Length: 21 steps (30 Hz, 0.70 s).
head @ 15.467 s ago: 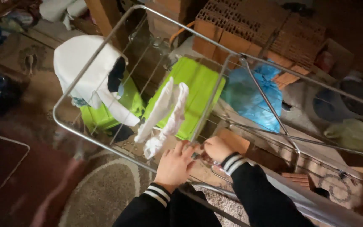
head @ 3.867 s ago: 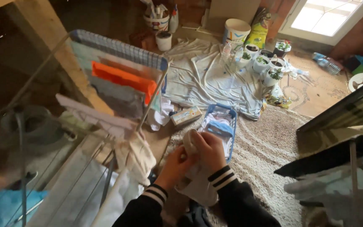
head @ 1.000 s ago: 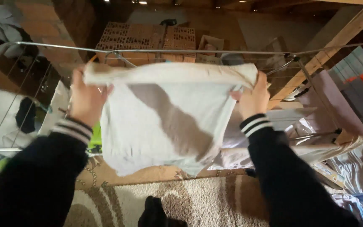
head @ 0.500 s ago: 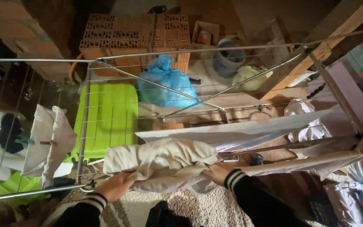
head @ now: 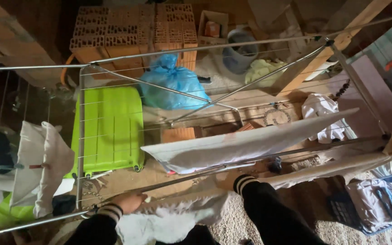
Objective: The person removes white clothes from a metal drying rack and folds them into a blue laundry basket on the floor.
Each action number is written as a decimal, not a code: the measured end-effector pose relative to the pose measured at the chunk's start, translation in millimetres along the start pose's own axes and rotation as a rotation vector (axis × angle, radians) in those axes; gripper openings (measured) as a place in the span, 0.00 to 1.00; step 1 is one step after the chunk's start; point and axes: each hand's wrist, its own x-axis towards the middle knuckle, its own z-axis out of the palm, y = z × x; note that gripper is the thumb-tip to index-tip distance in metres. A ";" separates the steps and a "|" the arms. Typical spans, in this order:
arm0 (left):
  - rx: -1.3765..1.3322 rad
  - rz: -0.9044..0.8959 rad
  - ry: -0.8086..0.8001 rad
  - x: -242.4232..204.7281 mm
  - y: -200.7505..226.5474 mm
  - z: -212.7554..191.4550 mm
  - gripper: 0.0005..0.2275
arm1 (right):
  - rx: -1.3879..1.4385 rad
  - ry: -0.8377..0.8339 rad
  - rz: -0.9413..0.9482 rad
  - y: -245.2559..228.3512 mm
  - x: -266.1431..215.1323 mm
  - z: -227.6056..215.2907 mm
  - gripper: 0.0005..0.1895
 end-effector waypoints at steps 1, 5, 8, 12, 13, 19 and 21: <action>0.003 -0.001 0.006 -38.6 18.0 -6.8 0.20 | 0.002 0.005 -0.004 -0.7 -9.6 -3.3 0.60; -0.127 -0.017 0.702 -118.4 18.1 15.8 0.12 | 0.059 0.377 -0.063 5.4 -55.3 4.1 0.27; -0.358 -0.255 0.788 -137.5 -0.3 21.0 0.20 | 0.129 0.615 -0.002 15.9 -92.8 17.5 0.26; -0.757 -0.573 0.530 -148.7 -12.4 27.4 0.44 | 0.713 0.363 0.134 19.8 -120.6 18.3 0.26; -0.759 -0.577 0.530 -157.4 -2.5 24.8 0.44 | 0.710 0.360 0.133 27.8 -107.7 29.3 0.26; -0.756 -0.223 0.902 -131.8 -29.5 47.4 0.24 | 1.130 0.436 -0.132 35.7 -98.2 49.5 0.25; -1.004 -0.273 0.819 -156.6 -4.3 31.4 0.20 | 1.218 0.612 -0.105 40.6 -86.0 55.6 0.16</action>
